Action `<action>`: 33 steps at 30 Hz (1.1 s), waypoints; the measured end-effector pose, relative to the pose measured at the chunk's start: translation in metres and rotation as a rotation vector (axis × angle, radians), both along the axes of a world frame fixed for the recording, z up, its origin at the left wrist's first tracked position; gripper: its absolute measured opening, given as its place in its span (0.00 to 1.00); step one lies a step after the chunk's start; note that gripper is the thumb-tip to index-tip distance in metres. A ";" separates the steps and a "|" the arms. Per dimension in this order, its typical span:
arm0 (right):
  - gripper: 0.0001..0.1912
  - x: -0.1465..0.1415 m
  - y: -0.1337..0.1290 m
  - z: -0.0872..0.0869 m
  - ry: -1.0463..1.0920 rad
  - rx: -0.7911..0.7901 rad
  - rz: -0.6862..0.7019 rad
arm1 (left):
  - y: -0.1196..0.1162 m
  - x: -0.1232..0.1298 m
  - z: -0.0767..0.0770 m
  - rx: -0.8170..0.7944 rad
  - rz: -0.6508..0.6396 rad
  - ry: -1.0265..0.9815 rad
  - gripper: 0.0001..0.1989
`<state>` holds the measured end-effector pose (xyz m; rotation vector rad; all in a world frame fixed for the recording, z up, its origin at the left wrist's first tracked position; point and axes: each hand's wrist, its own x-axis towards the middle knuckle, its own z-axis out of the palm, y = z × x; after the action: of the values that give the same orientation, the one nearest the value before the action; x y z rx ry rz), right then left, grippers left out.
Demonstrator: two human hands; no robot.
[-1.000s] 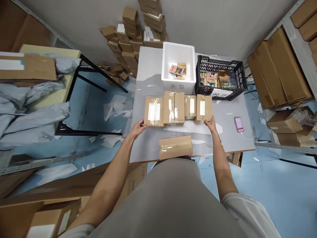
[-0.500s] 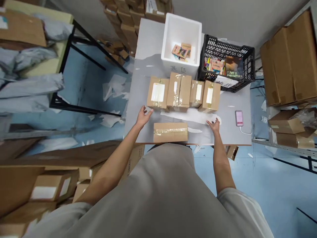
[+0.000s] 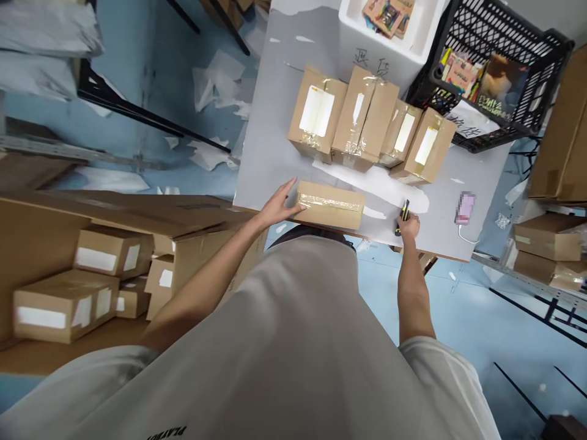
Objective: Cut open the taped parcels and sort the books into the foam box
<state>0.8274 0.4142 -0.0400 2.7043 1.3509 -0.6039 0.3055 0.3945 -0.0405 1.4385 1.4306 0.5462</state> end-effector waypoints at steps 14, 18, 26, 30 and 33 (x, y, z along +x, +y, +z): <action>0.23 -0.144 0.026 0.094 0.241 0.101 0.610 | -0.005 0.001 -0.008 0.090 -0.112 -0.125 0.59; 0.29 -0.203 0.017 0.116 0.172 -0.096 0.972 | -0.006 0.002 -0.011 0.080 -0.113 -0.192 0.58; 0.26 -0.283 0.027 0.134 -0.020 -0.435 1.291 | -0.008 0.007 -0.017 0.056 -0.106 -0.285 0.53; 0.26 -0.293 0.037 0.140 -0.078 -0.519 1.333 | -0.007 0.008 -0.021 0.052 -0.096 -0.330 0.52; 0.27 -0.298 0.041 0.142 -0.115 -0.555 1.348 | -0.007 0.009 -0.025 0.054 -0.081 -0.372 0.52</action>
<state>0.5299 0.4550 0.1017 0.9819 2.0724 -0.4897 0.3149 0.3874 -0.0651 1.3467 1.0665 0.7614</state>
